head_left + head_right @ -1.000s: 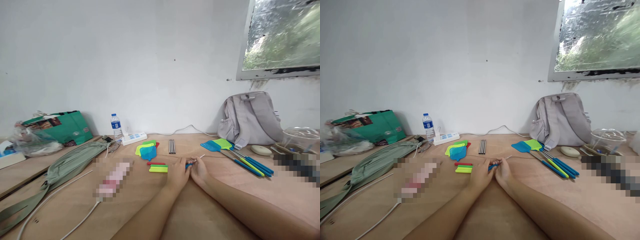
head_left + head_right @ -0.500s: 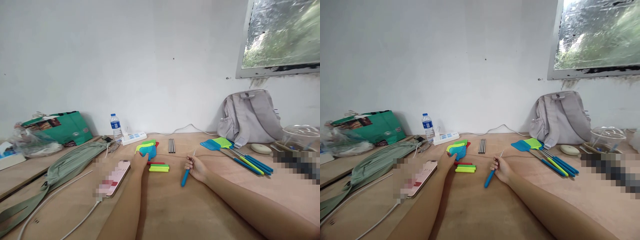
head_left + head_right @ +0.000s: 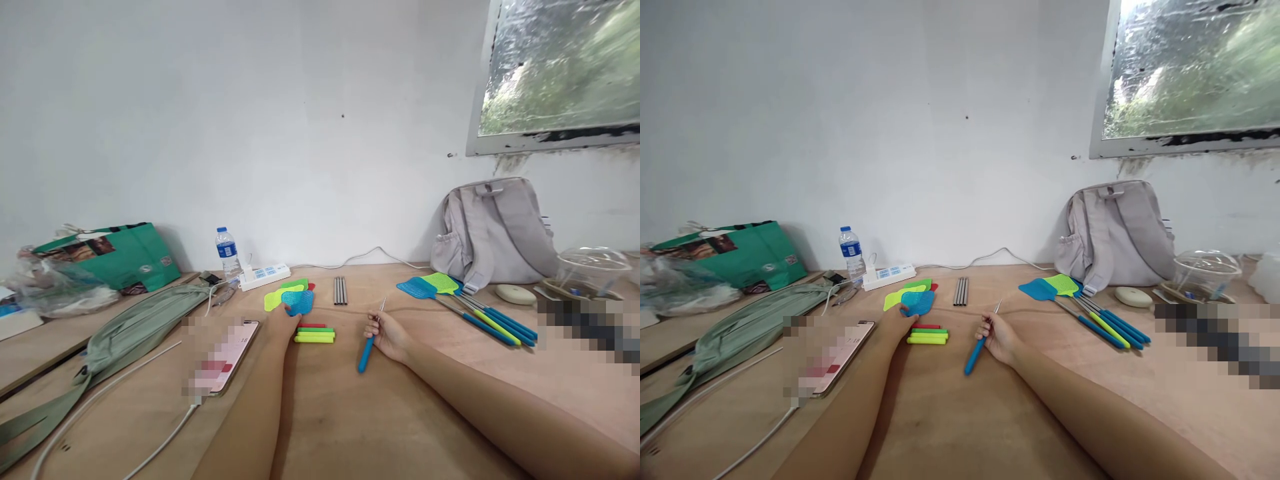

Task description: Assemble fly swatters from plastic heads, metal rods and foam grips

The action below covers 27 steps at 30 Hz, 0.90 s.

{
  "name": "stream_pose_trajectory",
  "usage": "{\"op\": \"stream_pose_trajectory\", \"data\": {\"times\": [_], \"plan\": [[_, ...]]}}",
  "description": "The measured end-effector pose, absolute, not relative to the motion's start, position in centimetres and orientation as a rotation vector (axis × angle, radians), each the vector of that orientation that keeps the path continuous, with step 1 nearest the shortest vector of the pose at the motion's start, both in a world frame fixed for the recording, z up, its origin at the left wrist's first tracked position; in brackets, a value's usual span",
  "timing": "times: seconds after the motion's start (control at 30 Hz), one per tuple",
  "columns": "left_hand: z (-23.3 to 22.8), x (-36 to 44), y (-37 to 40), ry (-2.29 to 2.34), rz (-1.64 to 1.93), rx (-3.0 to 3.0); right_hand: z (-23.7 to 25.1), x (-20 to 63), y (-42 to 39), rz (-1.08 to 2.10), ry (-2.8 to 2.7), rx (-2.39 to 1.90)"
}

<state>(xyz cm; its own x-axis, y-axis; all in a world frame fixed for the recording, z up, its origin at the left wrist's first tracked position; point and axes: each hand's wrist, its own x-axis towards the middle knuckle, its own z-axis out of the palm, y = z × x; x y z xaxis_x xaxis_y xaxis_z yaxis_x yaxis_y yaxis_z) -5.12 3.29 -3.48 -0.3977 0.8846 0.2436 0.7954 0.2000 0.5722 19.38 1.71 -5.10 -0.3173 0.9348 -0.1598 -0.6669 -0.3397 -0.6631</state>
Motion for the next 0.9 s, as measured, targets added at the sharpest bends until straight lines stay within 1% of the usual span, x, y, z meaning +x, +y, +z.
{"op": "stream_pose_trajectory", "data": {"times": [0.2,0.4,0.67,0.9], "plan": [[-3.7,-5.4,3.6,2.226,0.996,1.670,-5.2,19.4,1.7,1.850,-0.619,-0.657],[-4.1,-5.8,3.9,2.182,1.131,1.581,-5.0,19.3,1.6,1.839,-0.640,-0.665],[-3.6,-5.4,3.6,1.994,1.521,1.358,-4.7,19.0,1.0,1.778,-0.682,-0.699],[-3.1,-3.9,4.4,1.575,1.913,1.032,-4.7,19.1,0.3,1.696,-0.850,-0.670]]}}
